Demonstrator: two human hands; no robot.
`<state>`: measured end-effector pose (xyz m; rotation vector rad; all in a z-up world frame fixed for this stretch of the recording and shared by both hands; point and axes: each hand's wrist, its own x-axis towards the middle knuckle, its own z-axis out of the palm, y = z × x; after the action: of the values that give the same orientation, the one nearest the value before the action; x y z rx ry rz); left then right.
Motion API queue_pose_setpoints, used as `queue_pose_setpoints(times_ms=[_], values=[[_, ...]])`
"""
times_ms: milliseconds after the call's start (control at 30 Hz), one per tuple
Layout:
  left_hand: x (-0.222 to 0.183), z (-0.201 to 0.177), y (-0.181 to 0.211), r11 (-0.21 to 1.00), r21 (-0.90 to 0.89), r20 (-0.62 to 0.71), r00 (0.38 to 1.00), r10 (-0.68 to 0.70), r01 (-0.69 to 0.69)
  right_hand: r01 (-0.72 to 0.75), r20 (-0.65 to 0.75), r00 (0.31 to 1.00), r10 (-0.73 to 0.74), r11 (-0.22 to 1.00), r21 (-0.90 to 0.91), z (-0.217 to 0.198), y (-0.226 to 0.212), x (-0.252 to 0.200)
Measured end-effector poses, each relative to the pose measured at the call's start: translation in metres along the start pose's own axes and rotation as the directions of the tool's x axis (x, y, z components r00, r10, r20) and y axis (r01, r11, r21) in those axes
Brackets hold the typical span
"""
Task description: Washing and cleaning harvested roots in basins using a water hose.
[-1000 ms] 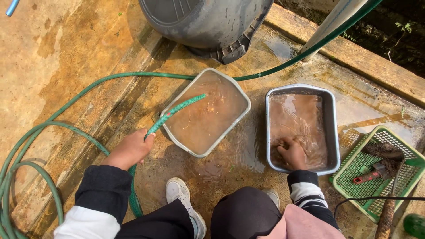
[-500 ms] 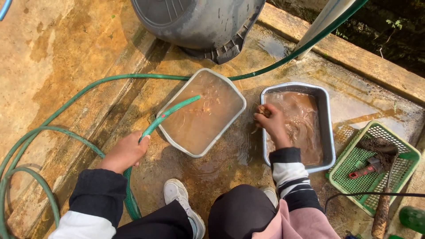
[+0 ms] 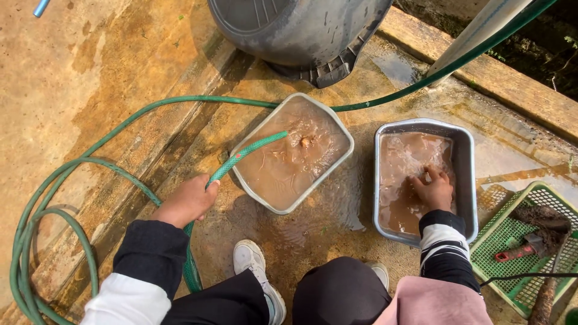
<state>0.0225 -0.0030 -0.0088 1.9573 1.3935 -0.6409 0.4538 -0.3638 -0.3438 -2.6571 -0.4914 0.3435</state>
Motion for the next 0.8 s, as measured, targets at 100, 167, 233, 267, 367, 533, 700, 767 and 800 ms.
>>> queue_pose_setpoints(times_ms=[100,167,233,267,367,533,700,767,800], values=[[0.0,0.002,0.001,1.0,0.011,-0.003,1.0,-0.014,0.014,-0.056,0.12,0.991,0.062,0.997,-0.051,0.0,-0.017,-0.02],[0.004,0.003,0.001,1.0,0.03,-0.01,1.0,-0.005,0.005,-0.071,0.295,0.95,0.1,0.992,-0.107,-0.016,-0.062,-0.044],[0.004,0.005,0.004,0.999,0.052,-0.008,1.0,0.01,-0.009,-0.083,0.456,0.877,0.152,0.982,-0.169,-0.002,-0.067,-0.057],[0.003,0.005,0.008,0.999,0.039,0.003,1.0,-0.016,0.016,0.135,0.407,0.913,-0.034,0.965,-0.224,0.02,-0.05,-0.057],[0.005,0.007,0.009,0.998,0.063,0.007,1.0,-0.029,0.029,0.427,0.329,0.887,-0.325,0.847,-0.315,0.068,0.005,-0.063],[0.003,0.006,0.009,0.997,0.076,0.014,0.999,-0.033,0.032,0.282,0.574,0.818,-0.036,0.895,-0.346,-0.01,-0.041,-0.098],[0.016,0.011,-0.003,0.997,0.076,0.004,1.0,-0.009,0.009,0.156,0.592,0.8,0.1,0.917,-0.366,-0.035,-0.059,-0.109],[0.012,0.01,0.003,0.996,0.09,0.003,1.0,-0.018,0.018,0.208,0.567,0.823,-0.018,0.939,-0.273,-0.009,-0.036,-0.107],[0.009,0.009,0.006,0.994,0.104,0.002,1.0,-0.03,0.029,0.266,0.531,0.837,-0.133,0.947,-0.182,0.004,-0.023,-0.106]])
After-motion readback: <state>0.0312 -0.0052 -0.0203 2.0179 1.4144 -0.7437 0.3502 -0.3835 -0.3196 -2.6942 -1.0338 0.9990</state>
